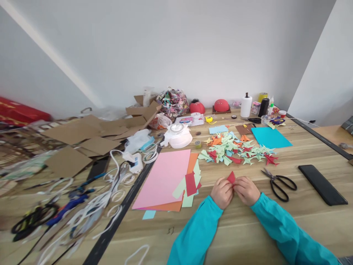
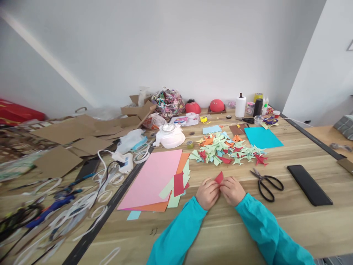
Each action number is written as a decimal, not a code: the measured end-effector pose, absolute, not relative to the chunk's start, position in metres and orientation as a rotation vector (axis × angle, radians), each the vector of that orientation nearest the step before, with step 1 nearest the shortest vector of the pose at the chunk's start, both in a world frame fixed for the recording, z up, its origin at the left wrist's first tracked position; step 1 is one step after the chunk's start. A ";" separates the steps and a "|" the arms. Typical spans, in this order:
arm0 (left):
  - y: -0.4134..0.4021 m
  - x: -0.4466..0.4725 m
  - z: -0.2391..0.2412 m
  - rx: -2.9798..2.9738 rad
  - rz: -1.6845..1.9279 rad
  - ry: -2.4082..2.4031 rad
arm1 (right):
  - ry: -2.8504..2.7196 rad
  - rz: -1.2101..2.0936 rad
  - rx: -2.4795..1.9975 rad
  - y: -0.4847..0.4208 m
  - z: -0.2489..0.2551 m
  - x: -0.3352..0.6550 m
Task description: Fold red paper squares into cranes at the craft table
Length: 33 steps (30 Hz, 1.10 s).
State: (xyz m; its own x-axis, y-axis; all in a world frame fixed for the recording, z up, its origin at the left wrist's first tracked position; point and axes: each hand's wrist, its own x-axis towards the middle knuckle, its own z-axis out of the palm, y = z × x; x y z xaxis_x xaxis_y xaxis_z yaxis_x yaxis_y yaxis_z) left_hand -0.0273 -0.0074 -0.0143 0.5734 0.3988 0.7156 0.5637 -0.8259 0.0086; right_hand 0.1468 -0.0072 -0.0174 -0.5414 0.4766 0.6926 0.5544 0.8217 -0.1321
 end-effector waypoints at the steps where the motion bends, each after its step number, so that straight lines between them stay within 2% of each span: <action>1: -0.008 -0.027 -0.014 -2.589 -1.091 -0.806 | -2.239 -0.136 -0.746 -0.007 -0.018 0.146; 33: 0.003 -0.057 -0.008 -2.407 -1.175 -0.967 | -2.081 -0.181 -0.834 0.001 -0.014 0.171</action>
